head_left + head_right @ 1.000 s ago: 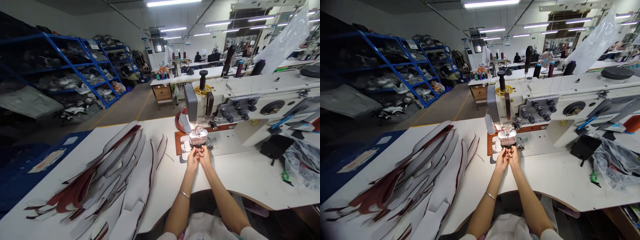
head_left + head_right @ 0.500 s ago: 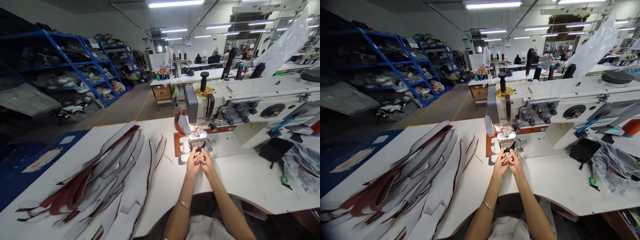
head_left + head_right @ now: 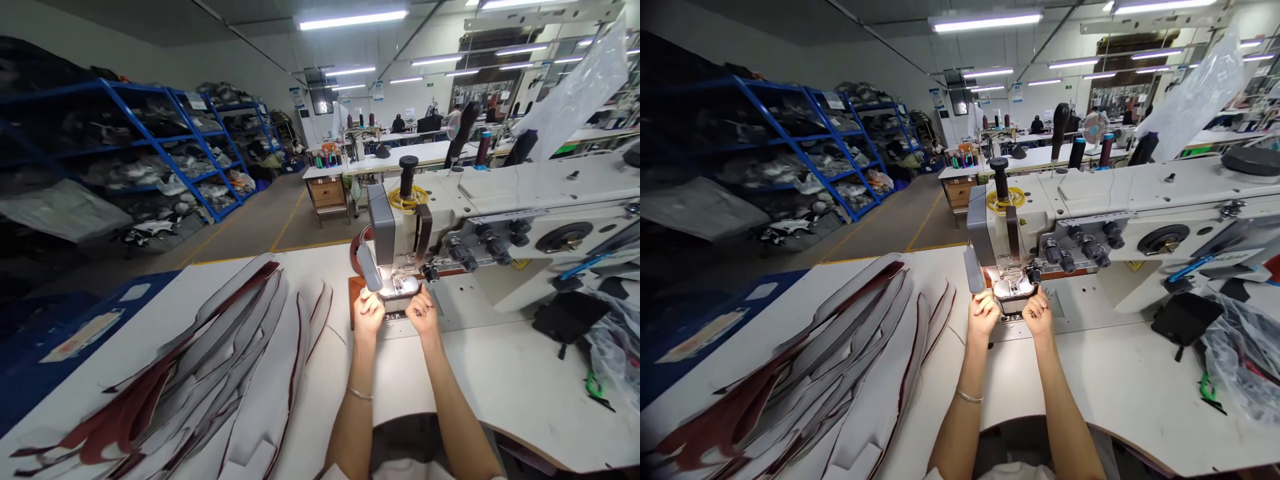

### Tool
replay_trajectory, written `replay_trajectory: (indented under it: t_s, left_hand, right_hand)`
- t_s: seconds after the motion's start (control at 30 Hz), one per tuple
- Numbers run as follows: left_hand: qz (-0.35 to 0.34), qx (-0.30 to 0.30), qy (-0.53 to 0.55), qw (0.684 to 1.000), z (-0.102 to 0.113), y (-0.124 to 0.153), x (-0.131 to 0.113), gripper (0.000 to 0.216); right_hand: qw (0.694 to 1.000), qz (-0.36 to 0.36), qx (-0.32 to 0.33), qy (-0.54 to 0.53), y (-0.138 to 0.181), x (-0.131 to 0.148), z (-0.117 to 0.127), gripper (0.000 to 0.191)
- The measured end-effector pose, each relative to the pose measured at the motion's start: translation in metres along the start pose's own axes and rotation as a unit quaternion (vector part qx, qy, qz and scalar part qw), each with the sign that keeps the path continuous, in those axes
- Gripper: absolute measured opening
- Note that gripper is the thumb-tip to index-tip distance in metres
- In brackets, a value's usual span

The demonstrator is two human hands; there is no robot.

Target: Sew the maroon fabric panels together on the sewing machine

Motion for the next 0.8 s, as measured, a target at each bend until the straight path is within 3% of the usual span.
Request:
replay_trajectory:
  t_s: [0.13, 0.27, 0.43, 0.57, 0.63, 0.67, 0.73, 0.8]
  left_hand:
    - [0.090, 0.011, -0.082, 0.992, 0.000, -0.030, -0.014, 0.033]
    - [0.144, -0.003, -0.155, 0.977, 0.003, -0.051, -0.023, 0.028]
    - [0.161, -0.025, -0.265, 0.951, -0.003, -0.059, -0.033, 0.025]
    - [0.135, -0.044, -0.381, 0.914, -0.022, -0.057, -0.042, 0.021]
    - [0.097, -0.064, -0.444, 0.889, -0.028, -0.048, -0.053, 0.020]
    - [0.070, -0.081, -0.474, 0.874, -0.028, -0.039, -0.062, 0.022]
    - [0.004, -0.134, -0.529, 0.838, -0.015, -0.009, -0.089, 0.027]
    - [-0.062, -0.213, -0.575, 0.787, 0.012, 0.039, -0.123, 0.027]
  right_hand:
    - [0.992, -0.045, -0.049, 0.110, -0.001, 0.012, -0.005, 0.042]
    - [0.973, -0.050, -0.055, 0.218, 0.003, 0.029, -0.012, 0.034]
    - [0.942, -0.041, -0.045, 0.329, -0.009, 0.045, -0.012, 0.045]
    - [0.880, -0.084, -0.032, 0.466, -0.019, 0.047, -0.021, 0.026]
    - [0.818, -0.100, -0.025, 0.566, -0.016, 0.055, -0.025, 0.026]
    - [0.771, -0.085, -0.034, 0.630, -0.011, 0.067, -0.024, 0.031]
    - [0.638, -0.013, -0.083, 0.766, 0.007, 0.109, -0.016, 0.044]
    - [0.458, 0.069, -0.171, 0.870, 0.039, 0.169, 0.005, 0.046]
Point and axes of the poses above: each hand's wrist, its own y-axis away from the middle knuckle, its own z-axis out of the back of the hand, x = y × z, the point moved 5 cm from there along -y, towards the middle knuckle, and after that the axes turned 1 degree about z, right-handed, at the moved point
